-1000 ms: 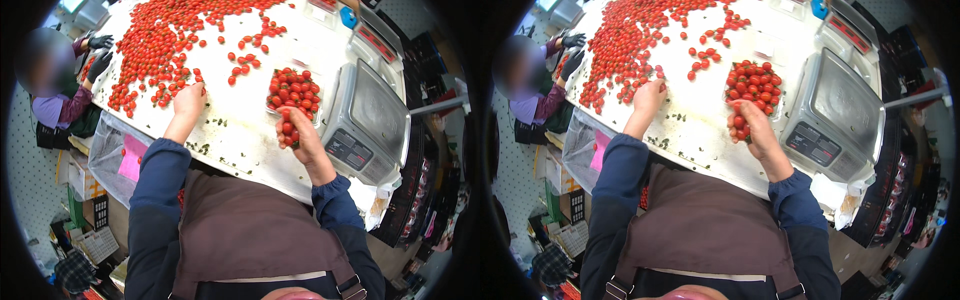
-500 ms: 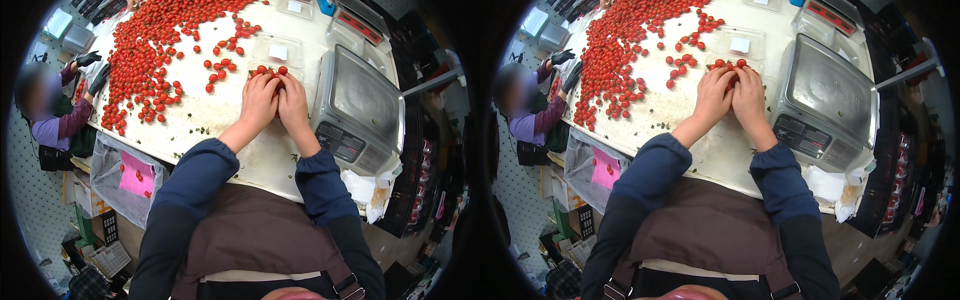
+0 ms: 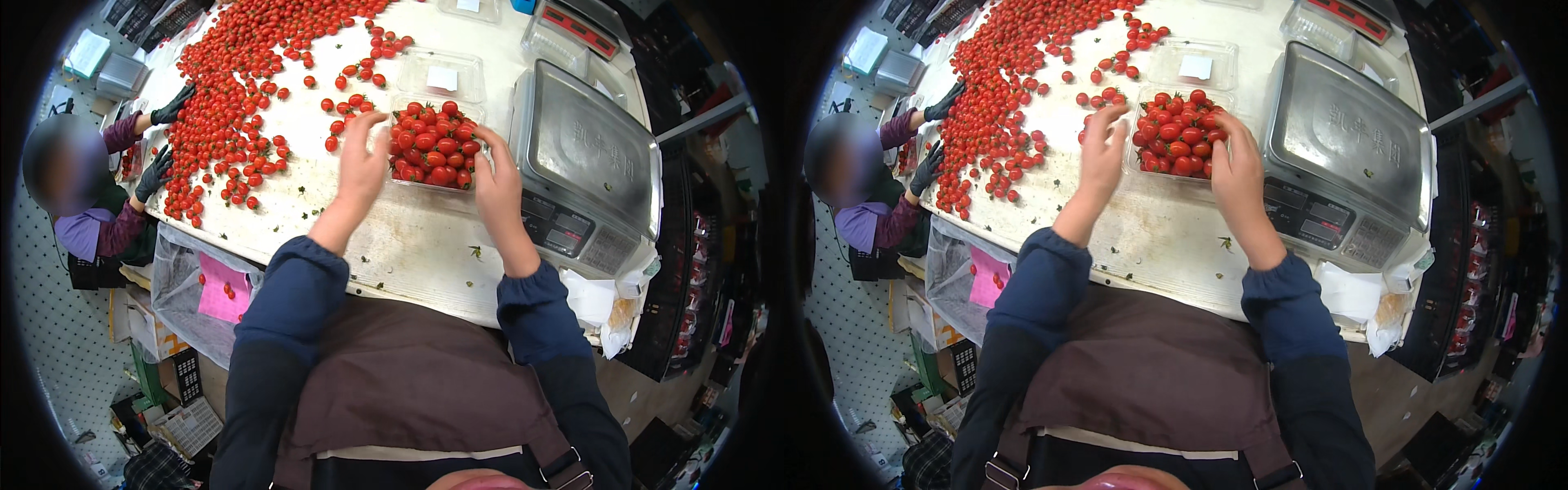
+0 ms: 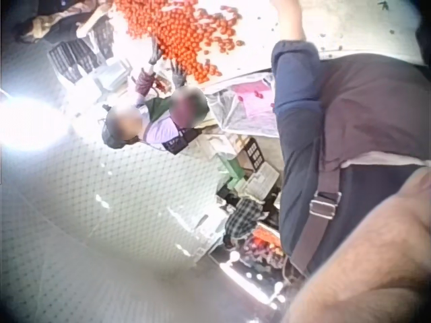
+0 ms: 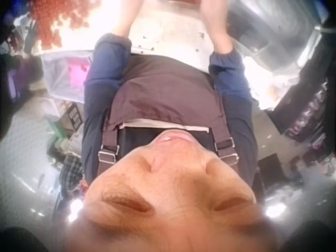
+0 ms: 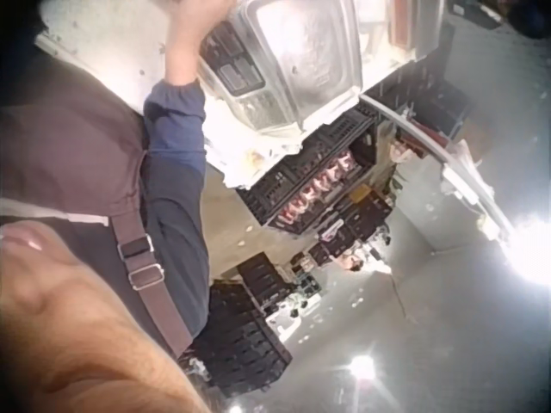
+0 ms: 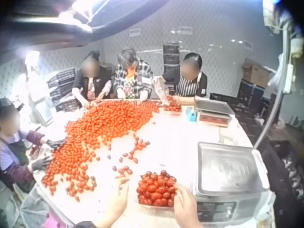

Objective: The person sorts cherry tomatoes from a large pile on a table into clear plastic containers. They remove stems, place tomatoes into containers, weigh them on a digital scale, and apply labels. The person also handles a pink paper and a plastic bag during the process.

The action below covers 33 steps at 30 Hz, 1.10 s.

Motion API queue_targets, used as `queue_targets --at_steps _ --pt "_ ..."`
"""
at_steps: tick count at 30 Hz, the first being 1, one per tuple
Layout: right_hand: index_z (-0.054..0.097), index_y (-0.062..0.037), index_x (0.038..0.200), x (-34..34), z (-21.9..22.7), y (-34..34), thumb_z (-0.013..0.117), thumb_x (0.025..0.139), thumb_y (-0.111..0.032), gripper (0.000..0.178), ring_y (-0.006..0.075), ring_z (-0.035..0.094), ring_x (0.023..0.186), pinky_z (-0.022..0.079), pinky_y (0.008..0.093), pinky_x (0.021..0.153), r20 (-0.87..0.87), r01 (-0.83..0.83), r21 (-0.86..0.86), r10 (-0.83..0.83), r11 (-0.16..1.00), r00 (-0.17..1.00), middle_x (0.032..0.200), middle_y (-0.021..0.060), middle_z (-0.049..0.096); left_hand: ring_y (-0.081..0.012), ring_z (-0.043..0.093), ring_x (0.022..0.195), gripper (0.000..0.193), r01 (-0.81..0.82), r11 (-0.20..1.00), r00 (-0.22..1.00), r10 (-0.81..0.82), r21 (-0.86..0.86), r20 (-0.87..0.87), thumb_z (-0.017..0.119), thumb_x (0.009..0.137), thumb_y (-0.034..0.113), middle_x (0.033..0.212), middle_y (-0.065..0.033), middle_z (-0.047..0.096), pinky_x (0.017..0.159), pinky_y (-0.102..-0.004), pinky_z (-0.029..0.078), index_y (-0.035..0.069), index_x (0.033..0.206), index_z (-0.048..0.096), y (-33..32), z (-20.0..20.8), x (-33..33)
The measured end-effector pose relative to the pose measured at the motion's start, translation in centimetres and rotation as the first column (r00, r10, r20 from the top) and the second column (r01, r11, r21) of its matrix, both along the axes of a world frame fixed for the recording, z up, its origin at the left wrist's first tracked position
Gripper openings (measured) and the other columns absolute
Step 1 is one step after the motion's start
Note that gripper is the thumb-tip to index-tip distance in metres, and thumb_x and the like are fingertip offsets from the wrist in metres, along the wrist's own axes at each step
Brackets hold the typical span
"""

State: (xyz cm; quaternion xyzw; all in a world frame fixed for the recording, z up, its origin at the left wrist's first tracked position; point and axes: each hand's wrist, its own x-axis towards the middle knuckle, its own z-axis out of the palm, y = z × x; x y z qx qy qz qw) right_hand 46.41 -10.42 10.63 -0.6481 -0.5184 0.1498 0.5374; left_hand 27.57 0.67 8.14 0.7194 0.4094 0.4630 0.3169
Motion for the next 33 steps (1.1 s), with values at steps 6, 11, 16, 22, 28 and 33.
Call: queue_targets --at_steps 6,11,16,22,28,33 --pt "0.059 -0.0010 0.114 -2.3 -1.5 -5.8 0.052 0.088 0.001 0.027 0.0319 0.058 0.117 0.042 0.0383 0.103 -0.003 -0.057 -0.058 0.057 0.997 0.998 0.121 0.0166 0.062 -0.0281 0.061 0.096 0.020 -0.266 0.964 0.932 0.254 -0.011 -0.260 0.064 0.092 0.015 0.104 -0.0133 0.063 0.084 -0.0375 0.049 0.003 0.108 0.067 2.1 -2.4 -8.5" --pt "0.059 -0.0014 0.110 -3.1 -1.7 -6.2 0.054 0.088 0.001 0.023 0.0306 0.060 0.114 0.044 0.0377 0.101 -0.071 -0.075 -0.022 0.073 0.997 0.995 0.117 0.0153 0.064 -0.0364 0.054 0.110 0.035 -0.143 0.985 0.794 0.175 0.101 -0.583 0.069 0.086 0.017 0.118 -0.0182 0.058 0.094 -0.0435 0.046 0.009 0.120 0.062 4.1 -3.2 -7.5" --pt "0.060 -0.0009 0.110 -3.3 -1.1 -6.3 0.053 0.090 0.001 0.022 0.0271 0.063 0.107 0.046 0.0349 0.096 -0.159 -0.080 0.017 0.082 0.997 0.984 0.111 0.0135 0.065 -0.0381 0.058 0.104 0.035 -0.180 0.979 0.713 0.195 0.092 -0.674 0.066 0.088 0.015 0.112 -0.0198 0.058 0.088 -0.0453 0.050 0.008 0.121 0.056 5.8 -3.3 -4.7" --pt "0.061 -0.0008 0.110 -2.5 -1.1 -7.4 0.053 0.092 0.001 0.020 0.0198 0.064 0.097 0.048 0.0307 0.089 -0.235 -0.057 0.024 0.061 0.998 0.970 0.102 0.0102 0.065 -0.0336 0.061 0.092 0.026 -0.244 0.965 0.808 0.259 0.100 -0.529 0.063 0.090 0.009 0.106 -0.0192 0.058 0.080 -0.0419 0.051 0.005 0.115 0.054 6.0 -3.0 -3.2" --pt "0.060 -0.0008 0.109 -2.8 -0.8 -7.3 0.052 0.093 0.000 0.018 0.0180 0.063 0.095 0.048 0.0302 0.089 -0.293 -0.058 0.041 0.068 0.997 0.954 0.100 0.0093 0.064 -0.0193 0.058 0.091 0.030 0.034 0.991 0.985 -0.010 0.133 -0.172 0.068 0.084 -0.002 0.100 -0.0100 0.054 0.078 -0.0297 0.053 0.002 0.112 0.057 -1.9 2.0 0.3" --pt "0.060 -0.0003 0.108 -2.6 -0.7 -7.3 0.052 0.093 0.000 0.017 0.0182 0.063 0.094 0.048 0.0301 0.089 -0.302 -0.067 0.063 0.082 0.996 0.950 0.100 0.0092 0.064 -0.0204 0.060 0.096 0.025 0.071 0.997 0.983 -0.073 -0.022 -0.171 0.070 0.084 -0.001 0.101 -0.0106 0.057 0.079 -0.0326 0.054 0.001 0.107 0.060 -3.5 0.8 -0.1"
